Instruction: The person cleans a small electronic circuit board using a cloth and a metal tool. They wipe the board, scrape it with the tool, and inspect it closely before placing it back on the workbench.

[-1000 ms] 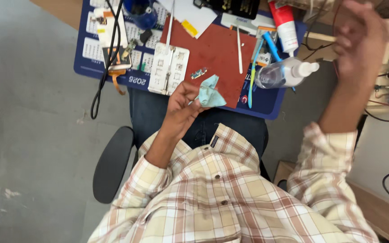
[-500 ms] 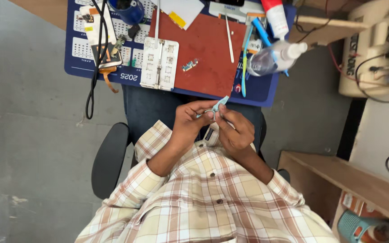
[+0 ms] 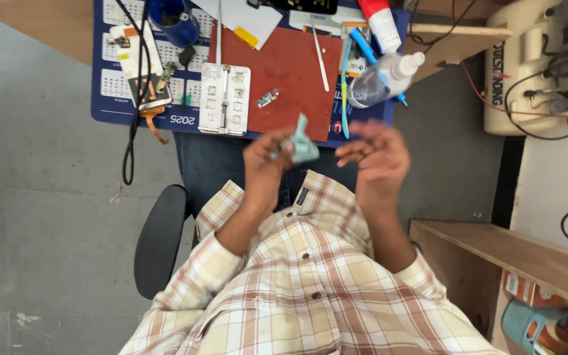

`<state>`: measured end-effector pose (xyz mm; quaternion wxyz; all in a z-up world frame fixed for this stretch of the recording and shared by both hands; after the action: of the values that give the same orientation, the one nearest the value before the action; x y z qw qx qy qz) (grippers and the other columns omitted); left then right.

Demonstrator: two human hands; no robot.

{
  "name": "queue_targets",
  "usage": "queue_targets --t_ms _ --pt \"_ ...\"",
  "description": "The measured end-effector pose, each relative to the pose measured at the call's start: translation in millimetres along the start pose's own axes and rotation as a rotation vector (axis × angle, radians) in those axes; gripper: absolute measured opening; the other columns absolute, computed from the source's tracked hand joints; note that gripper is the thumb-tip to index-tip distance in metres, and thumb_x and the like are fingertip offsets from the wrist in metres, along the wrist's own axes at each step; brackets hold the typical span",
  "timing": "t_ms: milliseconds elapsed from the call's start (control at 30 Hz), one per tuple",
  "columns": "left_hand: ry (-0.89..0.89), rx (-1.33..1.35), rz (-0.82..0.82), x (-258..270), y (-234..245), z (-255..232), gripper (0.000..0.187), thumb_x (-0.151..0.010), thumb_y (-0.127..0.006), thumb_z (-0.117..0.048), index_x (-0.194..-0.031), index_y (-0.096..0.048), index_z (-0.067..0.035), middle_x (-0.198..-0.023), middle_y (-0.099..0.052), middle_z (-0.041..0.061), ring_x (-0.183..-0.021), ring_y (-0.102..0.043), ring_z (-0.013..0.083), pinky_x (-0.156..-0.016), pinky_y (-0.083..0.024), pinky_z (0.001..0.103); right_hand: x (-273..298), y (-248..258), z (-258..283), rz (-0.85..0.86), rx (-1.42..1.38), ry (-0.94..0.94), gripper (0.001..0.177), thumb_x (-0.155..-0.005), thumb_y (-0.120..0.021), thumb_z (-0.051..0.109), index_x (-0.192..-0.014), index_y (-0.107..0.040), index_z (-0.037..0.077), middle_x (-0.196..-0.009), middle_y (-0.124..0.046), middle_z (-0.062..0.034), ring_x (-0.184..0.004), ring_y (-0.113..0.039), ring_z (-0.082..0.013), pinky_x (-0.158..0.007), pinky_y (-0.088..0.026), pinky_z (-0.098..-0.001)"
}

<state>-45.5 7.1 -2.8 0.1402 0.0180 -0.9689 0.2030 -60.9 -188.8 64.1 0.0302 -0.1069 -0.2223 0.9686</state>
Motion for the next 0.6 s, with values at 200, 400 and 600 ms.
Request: queue_targets --t_ms 200,400,600 --pt "-0.528 -0.582 0.05 -103.1 -22.5 -36.3 0.042 -0.099 -0.073 -0.015 -0.138 -0.06 -0.005 -0.14 -0.06 0.018 -0.128 -0.061 0.029 -0.105 -0.052 0.038 -22.1 35.4 20.3 0.078 -0.65 -0.163 0.092 -0.106 -0.022 0.073 -0.158 -0.04 0.0 -0.14 -0.064 -0.0216 -0.112 -0.071 -0.0376 -0.08 -0.061 -0.0417" --pt "-0.761 -0.851 0.201 -115.0 -110.8 -53.5 0.056 -0.099 -0.076 -0.033 -0.147 -0.054 -0.014 -0.153 -0.051 0.019 -0.134 -0.051 0.036 -0.118 -0.04 0.045 -60.9 69.5 44.0 -0.07 -0.071 0.151 0.074 -0.119 -0.034 0.063 -0.135 -0.061 -0.004 -0.133 -0.069 -0.0217 -0.116 -0.066 -0.0302 -0.1 -0.053 -0.0396" --pt "-0.611 -0.467 0.271 -121.2 -187.6 -29.3 0.052 -0.094 -0.075 -0.043 -0.128 -0.056 -0.009 -0.111 -0.079 0.009 -0.103 -0.079 0.0275 -0.084 -0.061 0.036 -120.3 80.0 39.2 -0.063 0.141 0.077 0.078 -0.11 -0.036 0.06 -0.134 -0.063 -0.009 -0.131 -0.069 -0.0193 -0.125 -0.064 -0.0263 -0.11 -0.049 -0.0364"
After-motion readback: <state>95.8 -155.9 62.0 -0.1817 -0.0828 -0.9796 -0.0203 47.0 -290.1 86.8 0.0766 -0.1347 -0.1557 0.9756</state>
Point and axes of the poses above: each hand's wrist, its own x-axis away from the middle knuckle, its own y-axis out of the back of the hand, z = x × y, the point moved 4 cm from there along -x, towards the middle knuckle
